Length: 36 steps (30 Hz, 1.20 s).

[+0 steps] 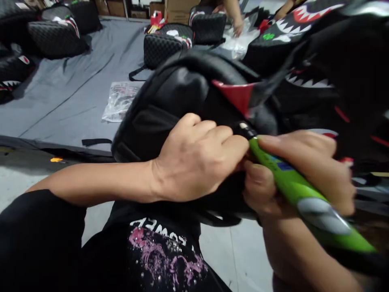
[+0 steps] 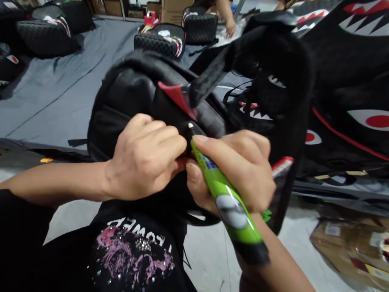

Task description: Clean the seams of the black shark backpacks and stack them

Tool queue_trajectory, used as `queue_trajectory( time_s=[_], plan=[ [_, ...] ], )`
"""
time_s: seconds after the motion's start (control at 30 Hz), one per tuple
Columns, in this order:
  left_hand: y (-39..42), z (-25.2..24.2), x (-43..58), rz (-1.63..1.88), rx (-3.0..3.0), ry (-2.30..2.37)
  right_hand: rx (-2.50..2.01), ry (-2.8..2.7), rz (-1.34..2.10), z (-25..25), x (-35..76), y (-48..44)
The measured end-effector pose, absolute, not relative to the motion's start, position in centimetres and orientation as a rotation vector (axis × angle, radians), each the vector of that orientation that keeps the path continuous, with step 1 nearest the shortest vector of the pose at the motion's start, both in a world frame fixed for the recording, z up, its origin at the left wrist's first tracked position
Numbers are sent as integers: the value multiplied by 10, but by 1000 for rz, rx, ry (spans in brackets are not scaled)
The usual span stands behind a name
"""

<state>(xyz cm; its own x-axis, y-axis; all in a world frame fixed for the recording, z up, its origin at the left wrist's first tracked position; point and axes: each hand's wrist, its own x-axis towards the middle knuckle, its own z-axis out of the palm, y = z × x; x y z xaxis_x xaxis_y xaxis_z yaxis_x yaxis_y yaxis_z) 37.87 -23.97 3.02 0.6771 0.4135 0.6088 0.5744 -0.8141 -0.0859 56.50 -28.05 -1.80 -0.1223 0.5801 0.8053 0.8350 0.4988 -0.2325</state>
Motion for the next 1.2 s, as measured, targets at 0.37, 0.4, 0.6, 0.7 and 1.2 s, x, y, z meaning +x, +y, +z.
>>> queue_trajectory(
  time_s=[0.37,0.4,0.6,0.7,1.2],
  plan=[
    [-179,-33,337,-368,-2836,-821,-991,-1871,-96,-125,561,-215],
    [-178,-29,338,-446,-2837,-809,-986,-1860,-112,-127,561,-216],
    [-128,-25,369,-289,-2826,-1043,-931,-1796,-91,-136,548,-223],
    [-97,-41,391,81,-2806,-1179,-939,-1817,26,-138,542,-234],
    [-108,-77,402,90,-2796,-907,-1166,-1887,341,-136,580,-218]
  ],
)
